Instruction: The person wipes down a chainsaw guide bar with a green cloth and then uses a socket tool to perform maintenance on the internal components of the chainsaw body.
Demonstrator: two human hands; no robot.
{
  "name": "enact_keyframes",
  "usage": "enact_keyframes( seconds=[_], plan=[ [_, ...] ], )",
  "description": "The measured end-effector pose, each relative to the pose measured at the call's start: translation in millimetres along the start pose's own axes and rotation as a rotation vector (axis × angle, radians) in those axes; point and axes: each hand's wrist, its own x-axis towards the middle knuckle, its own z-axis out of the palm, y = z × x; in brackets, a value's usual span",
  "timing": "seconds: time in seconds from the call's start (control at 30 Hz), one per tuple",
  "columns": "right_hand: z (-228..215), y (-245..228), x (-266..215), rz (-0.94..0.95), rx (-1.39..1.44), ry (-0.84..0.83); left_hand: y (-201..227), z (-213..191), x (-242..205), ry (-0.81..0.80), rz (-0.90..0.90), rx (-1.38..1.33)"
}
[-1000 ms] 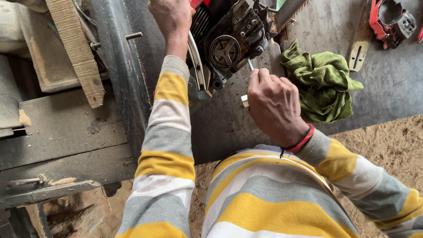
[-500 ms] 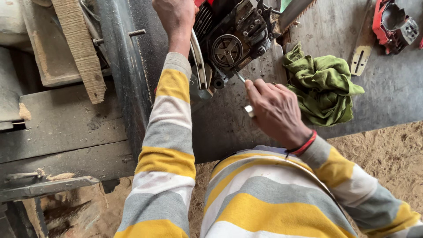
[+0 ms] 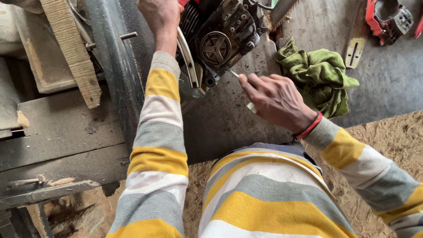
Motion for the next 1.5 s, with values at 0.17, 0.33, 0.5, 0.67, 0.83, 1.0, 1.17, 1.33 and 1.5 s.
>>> enact_keyframes(
  seconds=[0.17,0.33,0.5,0.67,0.83,1.0,1.17,1.33,1.5],
  plan=[
    [-17.3,1.8,6.7,-0.001,-0.006,-0.035,24.8,2.9,-4.4,0.038,-0.029,0.045],
    [-20.5,5.1,1.9,0.056,0.022,-0.050,37.8,2.5,-4.6,0.038,0.084,-0.014],
    [-10.8,5.2,6.8,0.054,0.019,-0.032,42.4,3.4,-8.6,0.017,0.075,0.166],
    [-13.4,2.6,5.9,0.047,0.023,-0.038,55.9,2.5,-16.7,0.020,0.075,0.070],
    [-19.2,-2.6,9.1,0.050,0.055,0.014,72.1,2.1,-23.0,0.033,0.105,0.161],
    [-33.0,0.4,14.0,0.089,0.059,-0.128,83.7,8.0,-25.3,0.100,0.058,0.304],
    [-28.6,-4.4,8.3,0.077,0.179,-0.022,74.4,8.3,-24.9,0.072,0.069,0.239],
    [9.5,-12.5,14.2,0.099,0.443,0.150,64.3,6.6,-25.2,0.033,0.075,0.158],
    [36.3,-24.9,27.9,0.099,0.516,0.308,45.0,5.2,-20.6,0.010,-0.013,-0.009]
  ],
)
